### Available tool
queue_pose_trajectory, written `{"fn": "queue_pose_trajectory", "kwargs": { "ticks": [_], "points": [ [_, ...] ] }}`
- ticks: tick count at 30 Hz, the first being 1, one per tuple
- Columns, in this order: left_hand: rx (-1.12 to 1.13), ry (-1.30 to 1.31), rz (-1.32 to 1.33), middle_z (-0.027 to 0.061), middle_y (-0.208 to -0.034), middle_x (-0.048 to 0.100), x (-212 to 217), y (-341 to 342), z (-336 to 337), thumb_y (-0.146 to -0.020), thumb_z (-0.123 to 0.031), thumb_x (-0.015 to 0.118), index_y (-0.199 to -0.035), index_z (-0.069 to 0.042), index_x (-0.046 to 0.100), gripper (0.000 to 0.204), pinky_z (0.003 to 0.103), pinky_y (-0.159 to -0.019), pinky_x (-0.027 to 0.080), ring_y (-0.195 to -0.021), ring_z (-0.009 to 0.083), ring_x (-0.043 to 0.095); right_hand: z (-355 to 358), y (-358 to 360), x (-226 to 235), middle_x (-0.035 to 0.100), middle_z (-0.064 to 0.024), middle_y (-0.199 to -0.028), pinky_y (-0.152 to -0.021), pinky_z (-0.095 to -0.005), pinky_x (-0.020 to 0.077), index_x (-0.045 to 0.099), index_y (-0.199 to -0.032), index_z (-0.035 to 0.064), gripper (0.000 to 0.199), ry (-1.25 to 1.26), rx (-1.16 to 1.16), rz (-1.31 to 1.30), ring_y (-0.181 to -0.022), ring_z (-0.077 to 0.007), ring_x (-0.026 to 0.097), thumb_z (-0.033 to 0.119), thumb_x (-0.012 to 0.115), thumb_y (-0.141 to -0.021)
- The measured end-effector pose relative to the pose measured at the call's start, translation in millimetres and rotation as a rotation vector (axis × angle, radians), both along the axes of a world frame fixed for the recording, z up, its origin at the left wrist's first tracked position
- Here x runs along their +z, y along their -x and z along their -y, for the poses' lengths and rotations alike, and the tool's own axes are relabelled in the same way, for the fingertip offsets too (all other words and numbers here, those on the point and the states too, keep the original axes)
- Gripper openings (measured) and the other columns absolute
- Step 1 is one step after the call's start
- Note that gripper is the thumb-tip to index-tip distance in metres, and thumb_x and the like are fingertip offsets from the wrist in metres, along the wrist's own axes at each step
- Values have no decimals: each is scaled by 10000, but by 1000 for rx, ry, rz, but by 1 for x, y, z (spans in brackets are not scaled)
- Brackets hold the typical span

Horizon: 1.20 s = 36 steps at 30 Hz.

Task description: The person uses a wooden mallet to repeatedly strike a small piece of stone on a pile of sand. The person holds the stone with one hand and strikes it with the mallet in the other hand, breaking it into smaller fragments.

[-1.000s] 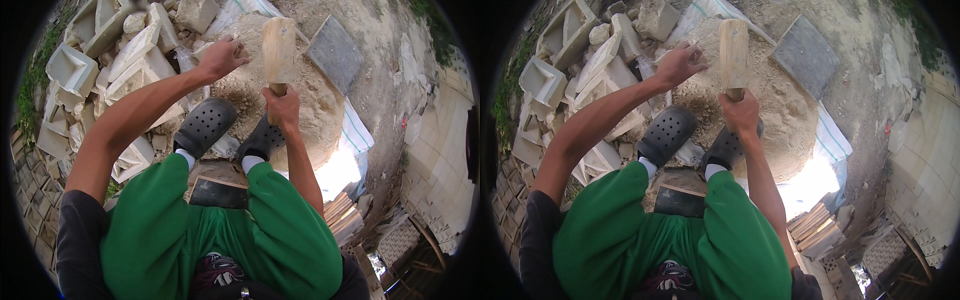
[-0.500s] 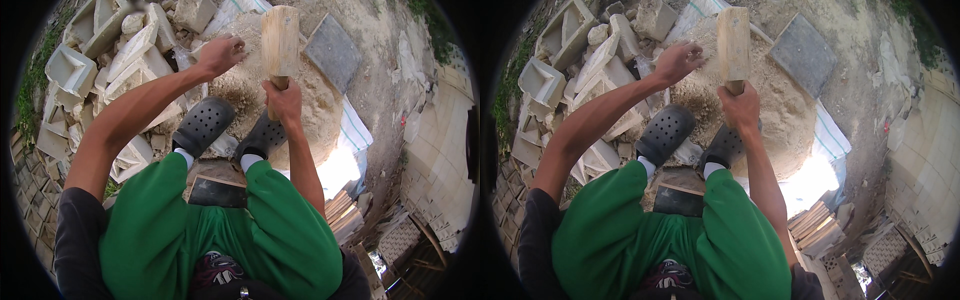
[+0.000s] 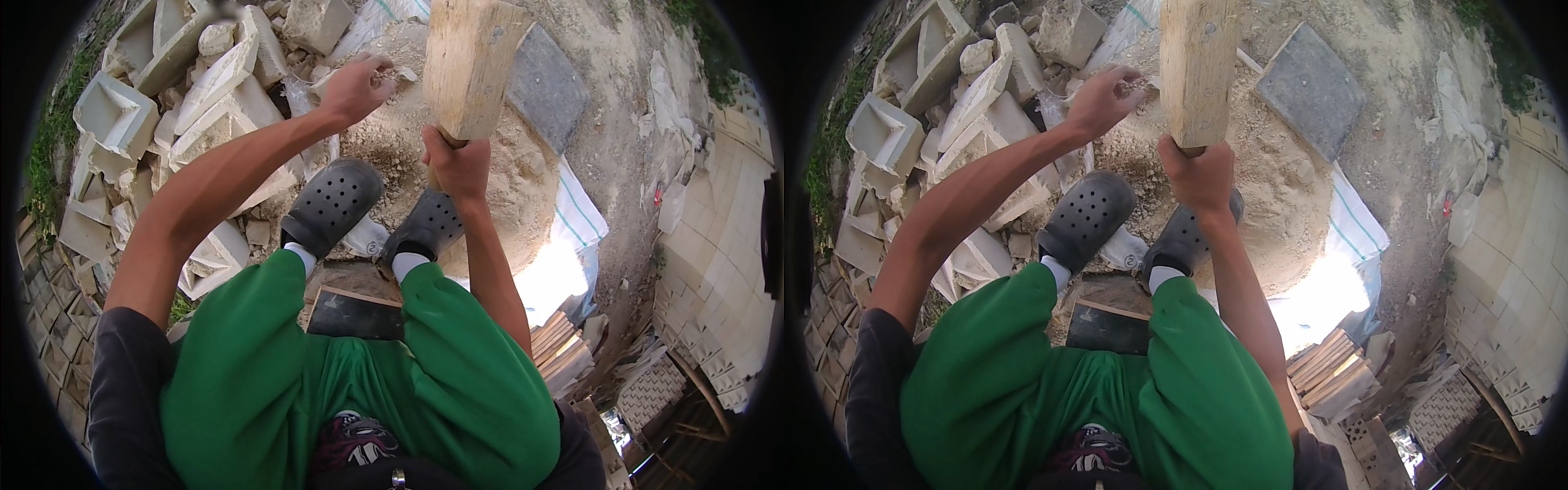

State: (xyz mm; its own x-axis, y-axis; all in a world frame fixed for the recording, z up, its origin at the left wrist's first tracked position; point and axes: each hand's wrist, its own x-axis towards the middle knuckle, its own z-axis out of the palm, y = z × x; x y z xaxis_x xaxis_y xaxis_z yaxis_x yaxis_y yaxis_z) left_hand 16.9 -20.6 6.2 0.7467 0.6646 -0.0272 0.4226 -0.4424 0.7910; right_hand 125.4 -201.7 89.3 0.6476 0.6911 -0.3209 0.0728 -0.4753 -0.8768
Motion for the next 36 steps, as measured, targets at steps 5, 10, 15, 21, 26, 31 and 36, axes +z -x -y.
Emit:
{"fn": "queue_pose_trajectory", "kwargs": {
  "ticks": [5,10,15,21,26,31,36],
  "points": [
    [-2,-69,7,119,-913,652,-13,8,1,-864,-267,746,-1089,-36,672,330,371,-747,529,-783,235,650,-5,4,-18,733,-215,-883,-758,-410,554,673,-1041,-54,460,419,17,-128,-833,-318,735,315,734,-774],
    [-20,67,-94,121,-923,644,-7,13,-2,-873,-279,712,-1075,-37,667,318,398,-765,521,-829,283,650,-5,-1,4,731,-217,-858,-748,-417,560,678,-1033,-48,439,339,51,75,-822,-339,736,303,737,-777],
    [5,50,-80,113,-908,664,-4,17,-2,-866,-283,715,-1066,-47,669,313,392,-750,522,-819,269,657,-6,7,12,731,-234,-919,-819,-426,549,679,-1057,-43,483,104,56,9,-927,-365,727,328,755,-756],
    [-11,71,-143,108,-914,708,-3,17,2,-869,-279,702,-1080,-60,676,305,386,-742,537,-811,265,680,-5,6,-18,721,-265,-987,-858,-443,541,675,-1094,-40,514,447,126,85,-965,-410,703,345,737,-758],
    [10,103,-113,109,-906,725,-8,22,0,-877,-268,689,-1074,-57,682,289,377,-736,546,-795,253,691,-9,2,8,724,-257,-971,-848,-423,543,677,-1086,-42,498,355,58,-7,-962,-363,722,329,739,-761],
    [12,95,-81,102,-902,724,-7,23,0,-892,-255,698,-1082,-48,681,281,352,-730,542,-766,213,683,-1,-1,4,726,-256,-954,-832,-421,545,686,-1049,-45,462,173,50,-3,-949,-349,727,315,726,-761],
    [1,88,-105,98,-895,729,-9,20,0,-865,-291,701,-1062,-63,684,302,366,-731,552,-787,241,701,-6,1,-15,726,-254,-953,-838,-423,542,687,-1048,-43,486,493,96,37,-930,-396,711,340,722,-752]
  ]
}}
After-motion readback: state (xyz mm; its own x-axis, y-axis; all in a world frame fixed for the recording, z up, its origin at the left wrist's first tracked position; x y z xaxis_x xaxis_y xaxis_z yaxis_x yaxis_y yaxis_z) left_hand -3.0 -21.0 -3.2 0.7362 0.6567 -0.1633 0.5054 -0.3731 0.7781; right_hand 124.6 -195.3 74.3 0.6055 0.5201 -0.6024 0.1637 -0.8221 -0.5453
